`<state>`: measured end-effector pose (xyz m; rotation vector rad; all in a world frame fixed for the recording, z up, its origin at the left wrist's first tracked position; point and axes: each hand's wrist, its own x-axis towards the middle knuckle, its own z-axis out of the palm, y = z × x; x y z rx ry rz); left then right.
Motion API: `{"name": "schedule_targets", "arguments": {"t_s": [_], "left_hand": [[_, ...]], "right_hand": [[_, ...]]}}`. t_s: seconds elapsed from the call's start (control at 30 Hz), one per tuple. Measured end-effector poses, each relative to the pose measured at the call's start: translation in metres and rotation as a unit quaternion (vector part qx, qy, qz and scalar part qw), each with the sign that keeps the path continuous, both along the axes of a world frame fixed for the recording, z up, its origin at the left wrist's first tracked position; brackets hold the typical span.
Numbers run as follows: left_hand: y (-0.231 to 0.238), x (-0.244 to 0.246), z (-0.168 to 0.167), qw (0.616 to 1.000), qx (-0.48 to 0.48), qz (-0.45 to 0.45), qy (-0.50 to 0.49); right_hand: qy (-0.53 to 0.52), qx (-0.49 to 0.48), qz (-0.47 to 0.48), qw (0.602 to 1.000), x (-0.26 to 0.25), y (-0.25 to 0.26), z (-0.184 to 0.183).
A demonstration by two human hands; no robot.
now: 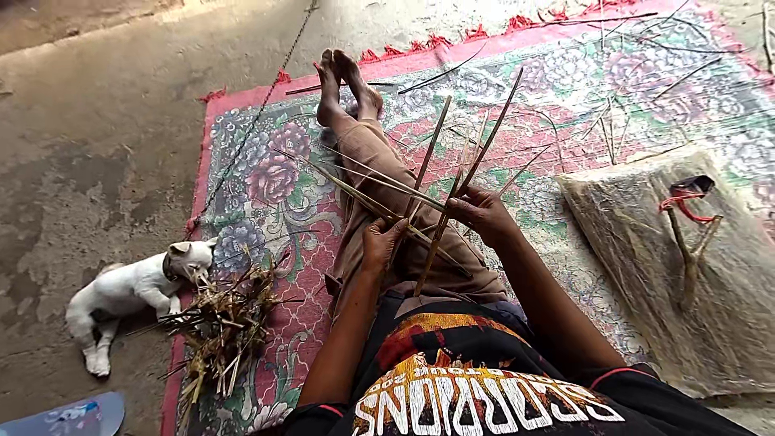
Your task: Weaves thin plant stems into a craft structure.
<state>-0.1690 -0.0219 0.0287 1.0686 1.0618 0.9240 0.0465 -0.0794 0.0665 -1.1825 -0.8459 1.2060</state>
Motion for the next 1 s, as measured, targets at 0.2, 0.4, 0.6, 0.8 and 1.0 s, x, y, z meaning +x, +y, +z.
{"name": "schedule_targets", "arguments": {"t_s": [0.2,0.4,0.6,0.8,1.0], "left_hand": [[0.006,-0.004,0.007,0.997,-0.055,-0.043,0.038],[0.010,-0.006,0.004,0.988,-0.135,-0.054,0.052],[0.010,-0.010,-0.004,0.989,-0.100,-0.108,0.031],[0.005,-0.016,0.003,0.989,-0.090,-0.115,0.023],[0.002,-0.013,0.017,0.992,-0.038,-0.111,0.045]], "right_hand": [[-0.059,-0.015,0.024,0.998,-0.012,0.005,-0.012],[-0.134,-0.064,0.050,0.988,-0.020,0.018,-0.045],[-0.091,-0.075,0.029,0.993,-0.014,0.021,-0.049],[-0.020,-0.096,0.017,0.995,-0.008,0.016,-0.041],[0.093,-0.049,0.047,0.993,-0.021,-0.001,0.013]]}}
